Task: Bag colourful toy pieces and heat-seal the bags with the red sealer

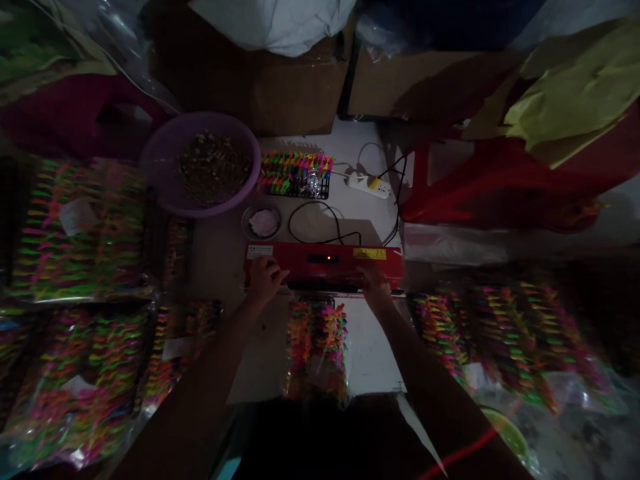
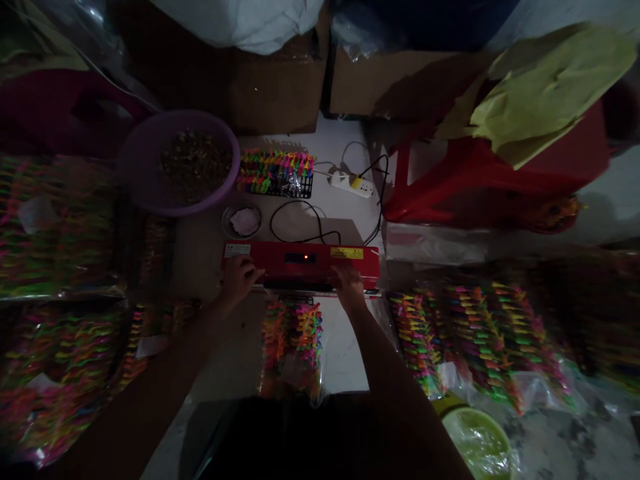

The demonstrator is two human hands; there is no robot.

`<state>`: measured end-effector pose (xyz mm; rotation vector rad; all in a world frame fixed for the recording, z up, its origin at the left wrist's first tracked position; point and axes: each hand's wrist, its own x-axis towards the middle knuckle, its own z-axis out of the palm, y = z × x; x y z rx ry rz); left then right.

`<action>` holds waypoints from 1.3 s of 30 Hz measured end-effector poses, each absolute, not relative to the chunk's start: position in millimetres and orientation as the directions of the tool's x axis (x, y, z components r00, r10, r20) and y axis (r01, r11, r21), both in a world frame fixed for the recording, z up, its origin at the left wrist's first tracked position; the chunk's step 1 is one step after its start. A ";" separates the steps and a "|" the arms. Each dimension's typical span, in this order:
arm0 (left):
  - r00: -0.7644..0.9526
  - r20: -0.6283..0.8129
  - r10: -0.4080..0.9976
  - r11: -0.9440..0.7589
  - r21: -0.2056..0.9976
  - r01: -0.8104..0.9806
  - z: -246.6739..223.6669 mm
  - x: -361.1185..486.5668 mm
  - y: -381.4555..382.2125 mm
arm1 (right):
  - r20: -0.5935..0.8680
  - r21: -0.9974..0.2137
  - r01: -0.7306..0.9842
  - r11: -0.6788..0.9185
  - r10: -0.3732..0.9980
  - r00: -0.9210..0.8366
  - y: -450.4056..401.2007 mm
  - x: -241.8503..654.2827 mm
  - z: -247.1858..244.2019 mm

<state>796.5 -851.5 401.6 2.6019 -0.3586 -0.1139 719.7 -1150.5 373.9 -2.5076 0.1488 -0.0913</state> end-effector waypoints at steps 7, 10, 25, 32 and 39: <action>0.975 0.087 -0.207 -0.836 0.502 -0.222 401.0 785.2 -860.4 | 0.088 -0.317 -0.169 -0.933 -0.206 0.975 -1138.8 715.8 378.5; 0.971 0.117 -0.207 -0.845 0.479 -0.237 395.6 788.3 -867.7 | 0.102 -0.282 -0.175 -0.943 -0.211 0.972 -1134.0 711.1 376.1; 0.918 -0.024 -0.395 -0.863 0.353 -0.362 408.5 810.9 -852.8 | 0.079 -0.296 -0.046 -0.954 -0.072 0.994 -1140.3 733.5 391.5; 0.963 0.093 -0.251 -0.876 0.401 -0.267 387.3 796.9 -873.3 | 0.119 -0.226 -0.145 -0.963 -0.175 0.977 -1131.5 723.5 375.2; 0.986 0.068 -0.151 -0.851 0.499 -0.165 373.7 784.9 -878.5 | 0.133 -0.276 -0.122 -0.953 -0.163 0.978 -1127.3 714.7 365.9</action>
